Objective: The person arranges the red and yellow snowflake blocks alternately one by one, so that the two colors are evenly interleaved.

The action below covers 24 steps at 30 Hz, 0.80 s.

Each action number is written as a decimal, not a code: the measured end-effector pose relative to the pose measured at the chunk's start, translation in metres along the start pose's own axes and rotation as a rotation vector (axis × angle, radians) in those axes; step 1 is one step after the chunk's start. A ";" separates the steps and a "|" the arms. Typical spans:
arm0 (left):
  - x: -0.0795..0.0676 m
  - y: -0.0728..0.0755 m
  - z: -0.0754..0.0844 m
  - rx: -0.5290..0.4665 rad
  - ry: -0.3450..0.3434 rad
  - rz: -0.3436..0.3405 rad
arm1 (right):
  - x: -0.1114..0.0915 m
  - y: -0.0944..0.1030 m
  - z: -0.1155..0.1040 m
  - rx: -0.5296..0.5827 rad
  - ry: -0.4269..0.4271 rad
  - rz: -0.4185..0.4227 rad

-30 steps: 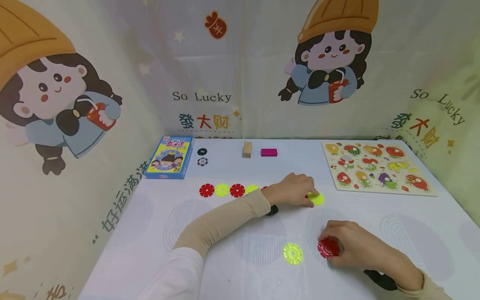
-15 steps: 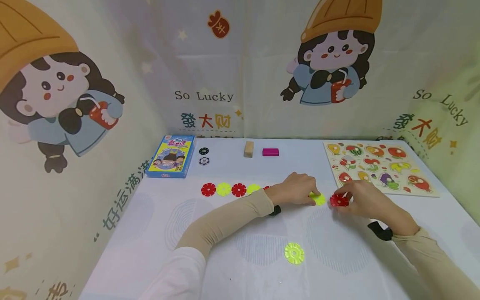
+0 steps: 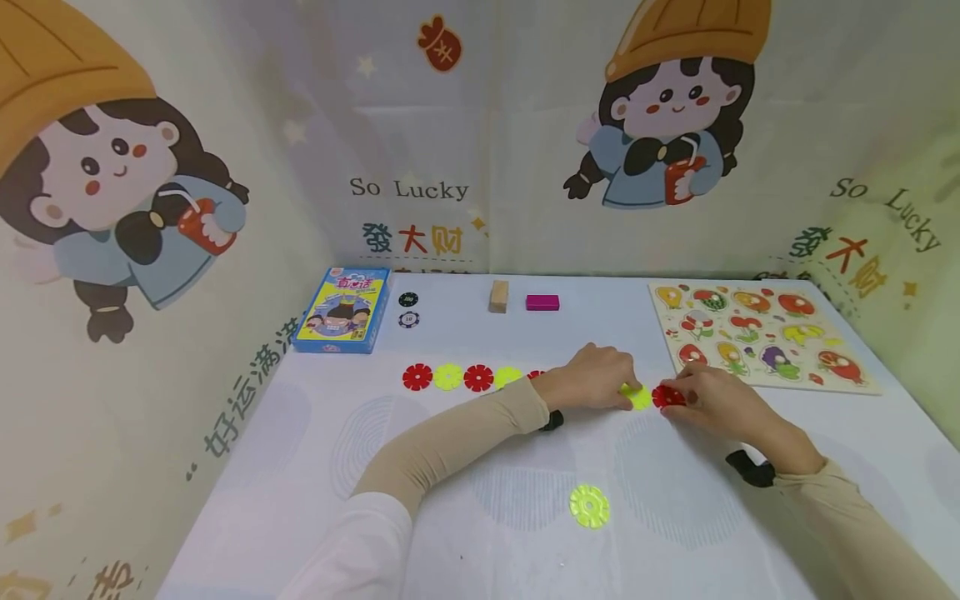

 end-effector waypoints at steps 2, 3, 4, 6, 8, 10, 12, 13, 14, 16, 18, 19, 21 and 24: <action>-0.001 0.001 -0.001 0.000 -0.006 -0.005 | -0.003 0.003 -0.009 -0.007 -0.008 0.020; -0.001 0.001 -0.001 0.003 -0.008 -0.008 | -0.004 0.004 -0.017 -0.011 -0.004 0.029; -0.001 0.001 -0.001 0.005 -0.009 -0.011 | -0.007 0.005 -0.027 -0.007 0.018 0.045; -0.001 0.001 -0.003 0.009 -0.007 -0.019 | -0.012 0.004 -0.054 0.004 0.089 0.042; -0.001 0.000 -0.004 0.004 0.004 -0.031 | -0.019 0.000 -0.087 0.038 0.220 -0.009; 0.001 0.001 -0.005 -0.005 0.015 -0.038 | -0.026 -0.007 -0.119 0.063 0.358 -0.086; 0.003 0.001 -0.004 -0.007 0.022 -0.044 | -0.033 -0.015 -0.143 0.058 0.478 -0.153; 0.004 0.001 -0.003 -0.004 0.023 -0.045 | -0.036 -0.018 -0.152 0.048 0.521 -0.164; 0.005 0.001 -0.002 0.001 0.023 -0.044 | -0.039 -0.021 -0.158 0.034 0.555 -0.158; 0.006 0.002 0.001 0.010 0.029 -0.047 | -0.041 -0.025 -0.163 0.018 0.578 -0.134; 0.006 0.003 0.004 0.017 0.038 -0.053 | -0.042 -0.027 -0.162 0.022 0.571 -0.106; 0.006 0.004 0.005 0.018 0.043 -0.055 | -0.042 -0.027 -0.160 0.031 0.555 -0.101; 0.005 0.004 0.006 0.021 0.054 -0.059 | -0.040 -0.028 -0.156 0.049 0.512 -0.112; 0.005 0.005 0.006 0.037 0.061 -0.054 | -0.037 -0.029 -0.150 0.054 0.468 -0.142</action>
Point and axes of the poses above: each hand's wrist, its own x-axis towards the middle knuckle, its own y-axis out of the back of the hand, z = x × y, the point moved 3 cm from there along x, towards the middle knuckle, and after that the axes turned 3 degrees about -z, right-handed, at the moved point
